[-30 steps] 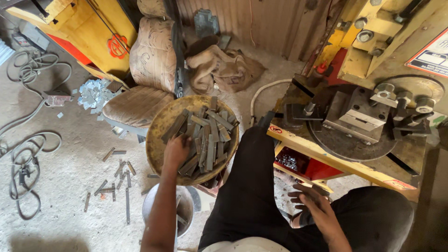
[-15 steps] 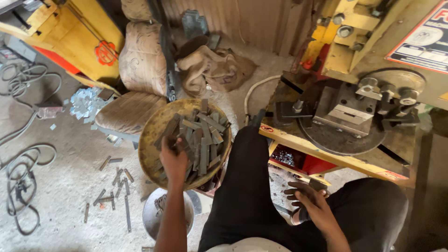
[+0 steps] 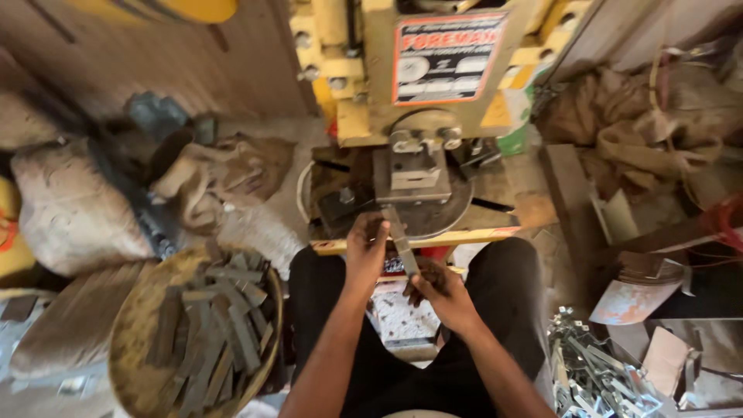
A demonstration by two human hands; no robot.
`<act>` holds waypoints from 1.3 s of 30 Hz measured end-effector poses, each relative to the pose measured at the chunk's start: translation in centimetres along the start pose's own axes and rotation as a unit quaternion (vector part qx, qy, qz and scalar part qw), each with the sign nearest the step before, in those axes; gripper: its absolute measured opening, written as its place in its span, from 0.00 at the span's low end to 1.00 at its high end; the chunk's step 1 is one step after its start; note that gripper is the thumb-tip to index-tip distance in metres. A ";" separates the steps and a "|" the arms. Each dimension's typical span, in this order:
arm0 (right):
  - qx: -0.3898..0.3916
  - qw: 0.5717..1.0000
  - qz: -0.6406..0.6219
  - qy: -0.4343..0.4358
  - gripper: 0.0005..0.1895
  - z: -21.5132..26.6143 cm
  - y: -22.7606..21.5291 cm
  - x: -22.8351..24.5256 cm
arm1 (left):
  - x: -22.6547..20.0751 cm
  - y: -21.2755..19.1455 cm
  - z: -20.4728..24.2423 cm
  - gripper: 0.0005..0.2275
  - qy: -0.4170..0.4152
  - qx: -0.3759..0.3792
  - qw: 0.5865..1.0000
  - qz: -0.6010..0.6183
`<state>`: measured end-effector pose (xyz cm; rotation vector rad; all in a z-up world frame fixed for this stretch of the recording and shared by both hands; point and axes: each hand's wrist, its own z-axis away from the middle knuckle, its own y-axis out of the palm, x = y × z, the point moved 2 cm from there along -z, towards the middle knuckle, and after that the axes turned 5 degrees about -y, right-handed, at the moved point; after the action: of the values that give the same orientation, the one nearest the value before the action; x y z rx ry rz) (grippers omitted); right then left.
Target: The person operates a hydraulic press machine to shape metal bars. They pick up metal bars from a bowl, place them into the press, activate the machine, and then remove the shaped pieces, placing them into a bucket.
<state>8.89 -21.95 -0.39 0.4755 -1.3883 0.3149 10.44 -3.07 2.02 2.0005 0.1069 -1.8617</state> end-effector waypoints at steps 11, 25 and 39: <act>-0.080 0.996 -0.047 -0.010 0.22 -4.2 -5.6 -1.1 | 2.1 4.2 -1.8 0.17 -0.039 0.001 0.998 -0.051; -0.147 0.983 -0.111 -0.004 0.29 -6.1 -1.2 3.4 | 0.7 3.7 -4.6 0.10 -0.089 0.065 0.991 -0.081; -0.136 0.977 -0.163 0.004 0.28 -8.1 0.4 6.3 | 1.7 4.1 -7.1 0.08 -0.161 0.000 0.987 -0.019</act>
<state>16.71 -17.92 4.98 0.4639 -1.2975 -0.1390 18.59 -4.78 1.53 1.6813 0.0540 -2.1799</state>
